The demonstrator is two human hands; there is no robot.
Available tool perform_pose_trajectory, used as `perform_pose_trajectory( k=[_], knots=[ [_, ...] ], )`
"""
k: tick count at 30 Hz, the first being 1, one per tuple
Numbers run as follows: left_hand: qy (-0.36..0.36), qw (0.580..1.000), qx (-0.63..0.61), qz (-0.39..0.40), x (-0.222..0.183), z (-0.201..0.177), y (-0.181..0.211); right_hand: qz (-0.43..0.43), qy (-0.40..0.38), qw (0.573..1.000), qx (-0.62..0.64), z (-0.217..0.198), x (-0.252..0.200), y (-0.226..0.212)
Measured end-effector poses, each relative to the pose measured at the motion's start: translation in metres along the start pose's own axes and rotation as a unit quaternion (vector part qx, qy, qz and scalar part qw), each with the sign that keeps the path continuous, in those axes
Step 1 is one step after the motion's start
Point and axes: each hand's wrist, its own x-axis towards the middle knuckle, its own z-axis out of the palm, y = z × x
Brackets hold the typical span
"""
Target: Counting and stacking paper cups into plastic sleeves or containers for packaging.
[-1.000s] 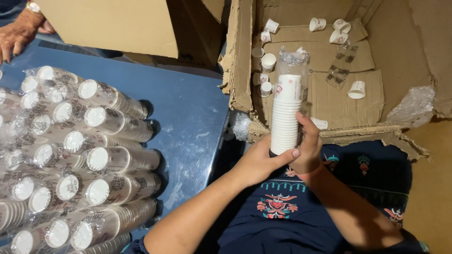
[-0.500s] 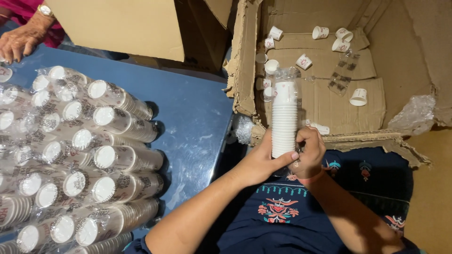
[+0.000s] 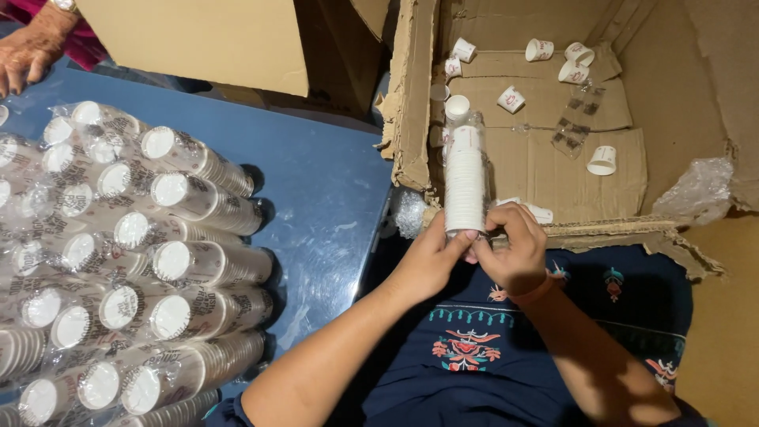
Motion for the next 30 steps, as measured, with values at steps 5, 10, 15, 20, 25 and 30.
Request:
perform_pose_trajectory(
  k=[5,10,15,20,25,30],
  knots=[
    [-0.045,0.995,-0.084,-0.023,0.009,-0.005,-0.011,0.038,-0.093,0.994,0.039,-0.01,0.008,0.003],
    [-0.005,0.999,-0.006,-0.046,0.006,-0.01,0.016,0.031,-0.124,0.992,0.021,-0.009,0.009,0.0],
    [-0.006,0.992,-0.065,-0.112,0.004,-0.01,0.023,0.034,-0.143,0.989,-0.006,-0.015,0.025,-0.024],
    [0.001,0.993,0.098,-0.069,-0.003,-0.011,0.043,0.033,-0.151,0.988,-0.027,-0.014,0.016,-0.013],
    [-0.03,0.997,0.073,-0.015,-0.001,-0.014,0.04,0.025,-0.126,0.992,-0.008,-0.015,0.013,-0.002],
    [0.025,0.994,0.109,-0.02,0.002,-0.018,0.031,0.082,0.077,0.994,0.001,-0.037,0.015,0.031]
  ],
)
